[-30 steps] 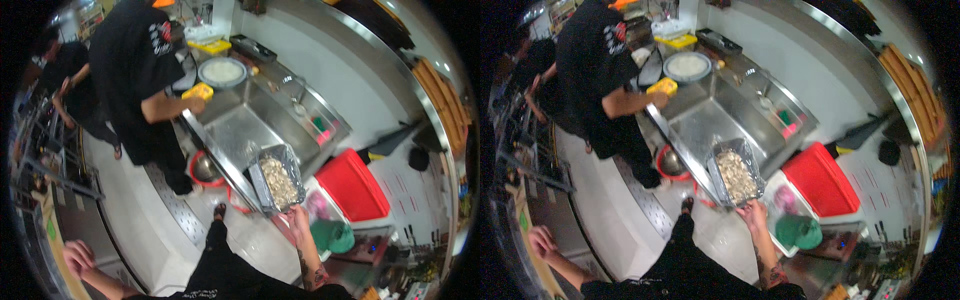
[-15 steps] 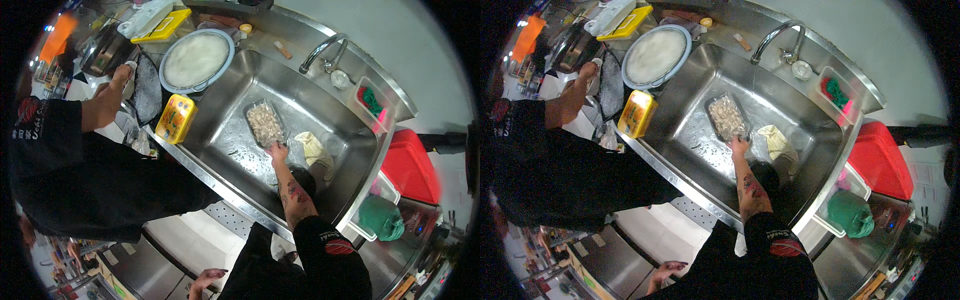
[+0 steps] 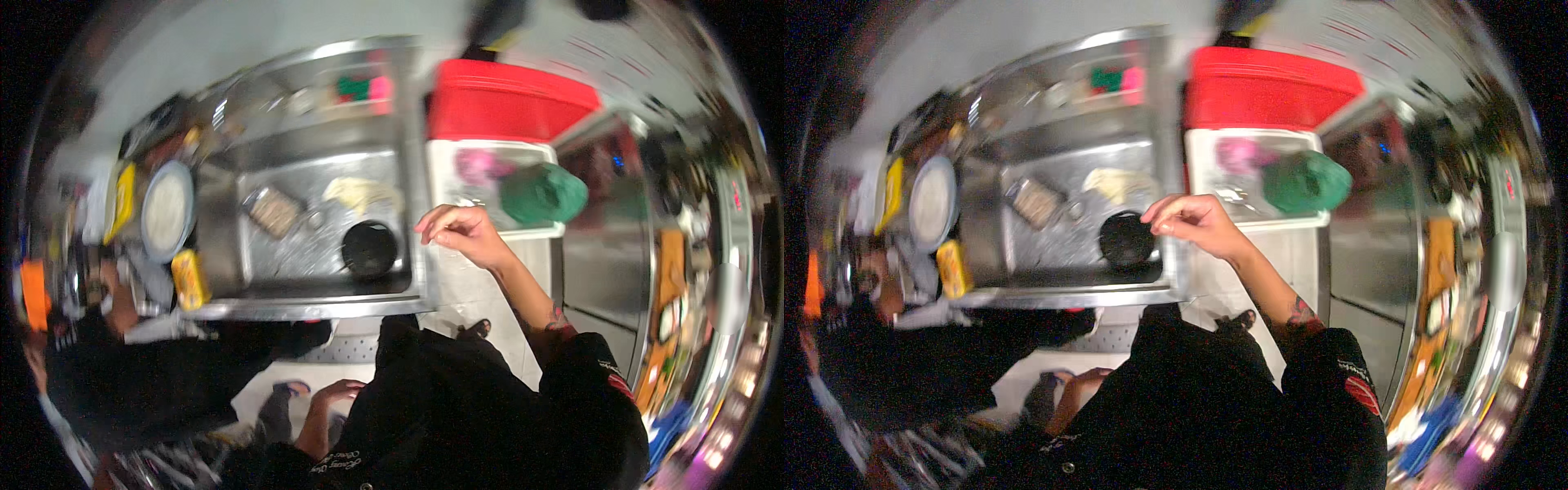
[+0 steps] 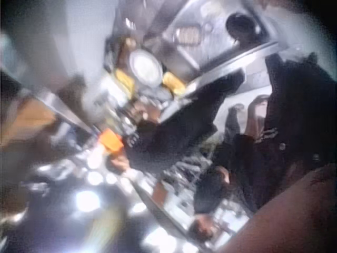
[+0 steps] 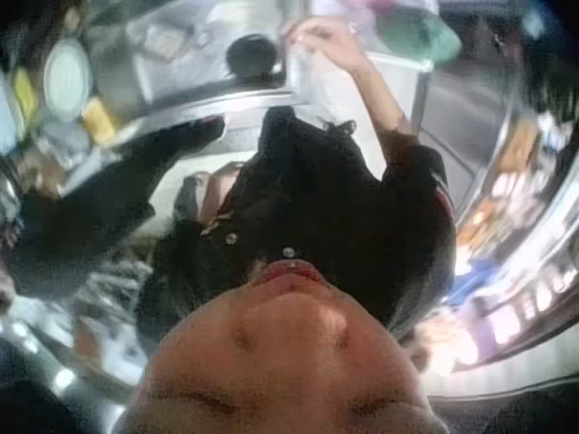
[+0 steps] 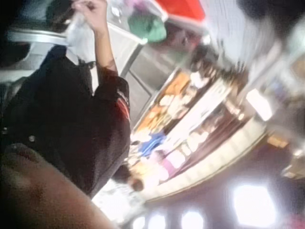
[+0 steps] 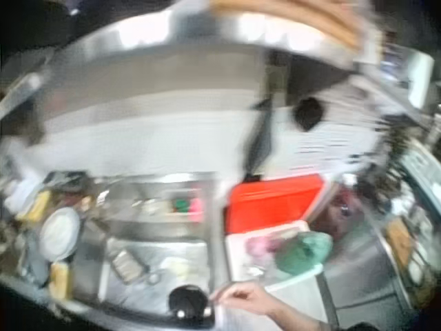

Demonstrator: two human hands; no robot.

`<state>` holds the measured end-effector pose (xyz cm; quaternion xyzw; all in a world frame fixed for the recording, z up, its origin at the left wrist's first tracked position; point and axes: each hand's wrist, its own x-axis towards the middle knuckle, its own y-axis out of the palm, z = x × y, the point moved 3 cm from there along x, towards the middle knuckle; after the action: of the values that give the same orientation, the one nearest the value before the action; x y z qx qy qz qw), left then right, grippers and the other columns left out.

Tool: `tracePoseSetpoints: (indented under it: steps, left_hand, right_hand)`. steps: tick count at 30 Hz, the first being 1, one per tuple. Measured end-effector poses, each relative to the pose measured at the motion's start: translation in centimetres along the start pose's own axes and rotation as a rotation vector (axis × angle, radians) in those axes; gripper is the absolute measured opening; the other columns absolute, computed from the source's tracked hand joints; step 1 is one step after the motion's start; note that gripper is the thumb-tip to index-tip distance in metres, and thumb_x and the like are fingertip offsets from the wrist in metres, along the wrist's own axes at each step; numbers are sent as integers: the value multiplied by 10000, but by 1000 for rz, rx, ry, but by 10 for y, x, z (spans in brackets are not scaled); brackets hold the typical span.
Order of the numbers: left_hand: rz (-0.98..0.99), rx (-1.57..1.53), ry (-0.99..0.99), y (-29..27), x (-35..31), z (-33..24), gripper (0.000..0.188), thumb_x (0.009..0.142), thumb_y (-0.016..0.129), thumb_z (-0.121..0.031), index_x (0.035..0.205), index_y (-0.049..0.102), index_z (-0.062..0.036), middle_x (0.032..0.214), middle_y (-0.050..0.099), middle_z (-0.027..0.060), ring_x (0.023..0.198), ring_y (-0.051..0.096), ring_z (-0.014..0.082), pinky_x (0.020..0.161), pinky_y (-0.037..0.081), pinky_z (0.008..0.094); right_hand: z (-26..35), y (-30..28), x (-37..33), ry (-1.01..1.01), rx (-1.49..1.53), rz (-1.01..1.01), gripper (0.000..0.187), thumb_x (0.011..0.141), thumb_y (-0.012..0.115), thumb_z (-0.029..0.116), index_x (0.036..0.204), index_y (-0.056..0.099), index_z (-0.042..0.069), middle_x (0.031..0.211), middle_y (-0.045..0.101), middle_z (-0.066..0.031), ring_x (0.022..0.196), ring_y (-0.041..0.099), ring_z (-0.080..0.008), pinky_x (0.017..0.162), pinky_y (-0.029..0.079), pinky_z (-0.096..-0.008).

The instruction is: The person slices a block of raw fish into thin pieces using a knife on a wooden cutting board. They then arrange the sliced fish on a black serving tray lined with shredded daikon radish and garnish it with green leaves.

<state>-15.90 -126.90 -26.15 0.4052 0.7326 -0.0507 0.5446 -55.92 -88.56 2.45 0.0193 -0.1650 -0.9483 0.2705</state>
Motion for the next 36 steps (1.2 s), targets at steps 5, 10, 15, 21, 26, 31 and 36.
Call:
tracePoseSetpoints:
  steps: [5,10,15,21,26,31,36]
  left_hand:
    - [165,342,-23,39,-2,-255,457,994,560,-286,1402,574,-81,1313,641,54,1200,607,180,1012,493,370]
    - [213,486,171,155,93,-372,444,1017,607,-300,1372,598,-34,1212,696,81,1116,652,176,937,507,330]
    - [239,577,272,278,165,-464,376,1008,610,-114,1368,576,-8,1155,701,61,1057,635,116,930,479,256]
    - [245,829,200,365,238,-579,399,983,634,-85,1374,581,-22,1159,701,55,1065,618,98,954,465,256]
    - [161,947,688,448,318,-706,211,959,676,-133,1141,687,-26,1039,715,2,938,626,104,835,494,268]
    - [341,776,809,609,407,-823,253,893,761,-93,1100,634,-22,979,648,-14,902,606,88,811,503,264]
    - [406,1327,1126,774,467,-884,510,824,817,-142,1281,605,-66,1173,622,88,1085,622,227,938,510,339]
  right_hand:
    - [133,-82,-192,-331,-275,-213,58,866,777,38,915,749,25,1027,732,-119,958,679,-198,855,529,-350]
    - [180,-144,-401,-467,-355,-478,95,860,796,76,873,722,19,928,710,-94,871,669,-206,786,524,-343]
    - [178,-184,-535,-373,-344,-571,158,877,796,111,863,673,13,859,678,-44,806,629,-132,747,512,-291]
    - [40,-262,-661,347,-581,-740,383,900,702,132,1259,625,21,1005,734,-141,888,711,-244,721,564,-387]
    - [-38,-249,-775,790,-460,-1017,460,836,750,220,1231,614,27,998,720,-172,953,697,-370,804,545,-437]
    - [-4,-229,-879,995,-396,-1512,349,831,732,124,1162,644,56,991,706,-173,956,684,-396,830,547,-469]
    - [42,-223,-918,949,-427,-1887,264,838,732,62,1089,657,32,967,697,-164,909,695,-326,799,556,-400]
